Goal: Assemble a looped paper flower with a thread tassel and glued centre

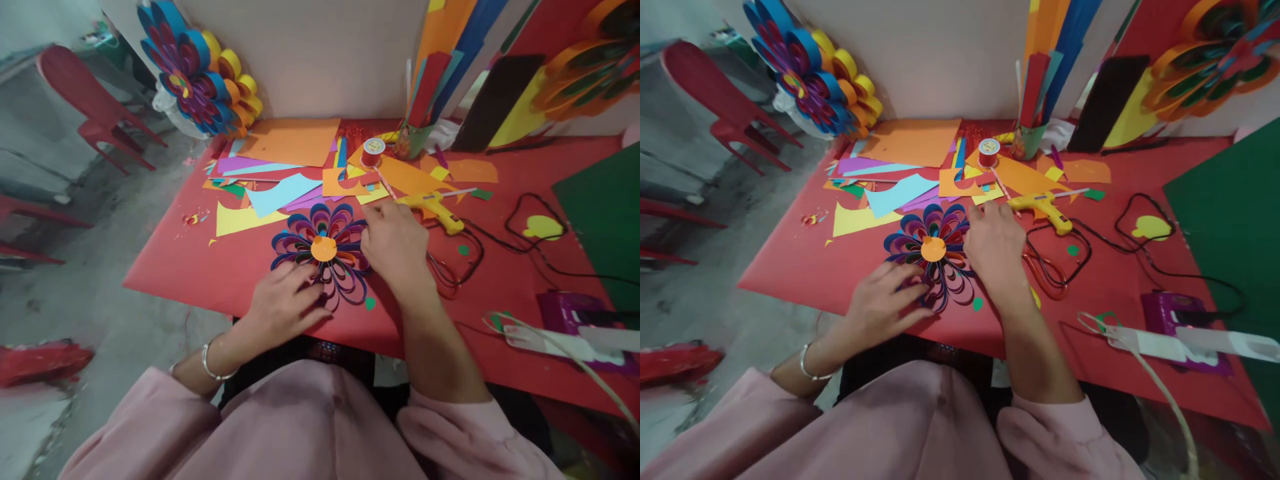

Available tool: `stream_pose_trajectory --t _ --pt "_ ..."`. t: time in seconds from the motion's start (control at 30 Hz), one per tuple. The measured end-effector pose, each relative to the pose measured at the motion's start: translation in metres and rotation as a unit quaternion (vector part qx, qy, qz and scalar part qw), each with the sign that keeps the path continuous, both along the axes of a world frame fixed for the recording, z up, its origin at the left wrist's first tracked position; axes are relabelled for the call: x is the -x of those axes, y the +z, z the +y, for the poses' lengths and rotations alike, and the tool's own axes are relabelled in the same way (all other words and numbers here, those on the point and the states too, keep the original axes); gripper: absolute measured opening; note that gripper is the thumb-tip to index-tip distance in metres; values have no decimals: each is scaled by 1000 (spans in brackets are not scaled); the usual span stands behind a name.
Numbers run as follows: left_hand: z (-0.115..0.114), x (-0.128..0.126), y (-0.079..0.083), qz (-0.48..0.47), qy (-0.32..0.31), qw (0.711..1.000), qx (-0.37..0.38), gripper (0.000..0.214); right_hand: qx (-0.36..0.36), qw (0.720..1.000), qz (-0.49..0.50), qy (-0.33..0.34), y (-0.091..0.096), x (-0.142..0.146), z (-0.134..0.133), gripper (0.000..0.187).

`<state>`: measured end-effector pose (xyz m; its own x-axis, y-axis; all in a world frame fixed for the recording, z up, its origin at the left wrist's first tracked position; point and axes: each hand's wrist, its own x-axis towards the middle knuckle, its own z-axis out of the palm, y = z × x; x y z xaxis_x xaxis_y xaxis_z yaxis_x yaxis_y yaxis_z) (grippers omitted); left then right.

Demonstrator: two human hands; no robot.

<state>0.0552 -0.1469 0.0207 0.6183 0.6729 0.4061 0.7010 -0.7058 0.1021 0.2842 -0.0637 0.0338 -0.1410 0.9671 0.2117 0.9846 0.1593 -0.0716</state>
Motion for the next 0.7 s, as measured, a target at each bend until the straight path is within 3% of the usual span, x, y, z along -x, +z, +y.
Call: stream_pose_trajectory --t 0.1,0.23,0.37,0.47,0.6,0.7 --pt "-20 -8 -19 21 15 999 -47 29 45 999 -2 7 -4 0 2 36" --pt "-18 -13 -37 -30 31 995 -86 21 71 997 3 -6 -6 2 6 35" --pt "-10 -7 -40 -47 22 996 -70 28 74 997 21 -24 -5 3 7 39" --pt "-4 7 -41 -60 26 996 -63 16 80 996 17 -29 -4 2 4 39" --pt "2 30 -45 -77 84 993 -30 12 101 995 -1 -2 -1 -2 0 36" --pt "1 43 -46 -100 125 987 -2 23 93 996 6 3 0 -2 -2 38"
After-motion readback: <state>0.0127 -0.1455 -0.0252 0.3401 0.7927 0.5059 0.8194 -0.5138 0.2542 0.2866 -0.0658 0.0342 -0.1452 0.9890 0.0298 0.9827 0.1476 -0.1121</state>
